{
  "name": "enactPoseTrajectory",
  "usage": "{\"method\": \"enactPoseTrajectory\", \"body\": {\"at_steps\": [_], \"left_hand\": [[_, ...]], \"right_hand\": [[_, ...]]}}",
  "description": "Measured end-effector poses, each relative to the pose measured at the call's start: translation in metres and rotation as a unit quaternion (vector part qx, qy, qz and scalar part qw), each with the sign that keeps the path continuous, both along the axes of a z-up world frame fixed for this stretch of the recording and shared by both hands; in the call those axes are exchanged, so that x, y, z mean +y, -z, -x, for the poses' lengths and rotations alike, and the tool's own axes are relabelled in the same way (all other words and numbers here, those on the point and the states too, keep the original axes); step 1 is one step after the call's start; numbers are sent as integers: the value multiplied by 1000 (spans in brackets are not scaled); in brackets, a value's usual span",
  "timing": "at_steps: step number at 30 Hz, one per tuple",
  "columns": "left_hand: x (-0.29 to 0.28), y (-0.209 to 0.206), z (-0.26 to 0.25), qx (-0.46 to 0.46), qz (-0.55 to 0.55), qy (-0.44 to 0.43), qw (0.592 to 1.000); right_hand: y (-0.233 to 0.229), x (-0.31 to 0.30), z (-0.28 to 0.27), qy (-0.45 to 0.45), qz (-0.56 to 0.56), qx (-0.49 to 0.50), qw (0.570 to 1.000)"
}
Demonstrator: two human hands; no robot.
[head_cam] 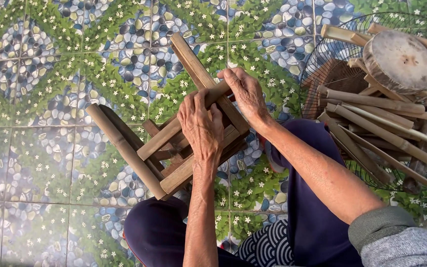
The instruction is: Adjusting and inspecting the joints of a small wooden stool frame by hand
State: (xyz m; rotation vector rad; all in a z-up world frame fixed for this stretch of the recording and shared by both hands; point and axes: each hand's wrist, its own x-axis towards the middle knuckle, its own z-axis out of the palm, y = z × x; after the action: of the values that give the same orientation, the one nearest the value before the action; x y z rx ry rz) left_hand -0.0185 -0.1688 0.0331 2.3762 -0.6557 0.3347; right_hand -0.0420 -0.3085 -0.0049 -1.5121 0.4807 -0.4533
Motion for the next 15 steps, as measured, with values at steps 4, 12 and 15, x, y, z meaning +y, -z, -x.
{"method": "enactPoseTrajectory", "body": {"at_steps": [4, 12, 15], "left_hand": [[-3, 2, 1, 5, -8, -17, 1000], [-7, -2, -3, -6, 19, -21, 1000], [-7, 1, -3, -3, 33, -29, 999]], "right_hand": [[-6, -3, -6, 5, 0, 8, 1000], [-1, -2, -5, 9, 9, 9, 1000], [-11, 3, -1, 15, 3, 28, 999]]}}
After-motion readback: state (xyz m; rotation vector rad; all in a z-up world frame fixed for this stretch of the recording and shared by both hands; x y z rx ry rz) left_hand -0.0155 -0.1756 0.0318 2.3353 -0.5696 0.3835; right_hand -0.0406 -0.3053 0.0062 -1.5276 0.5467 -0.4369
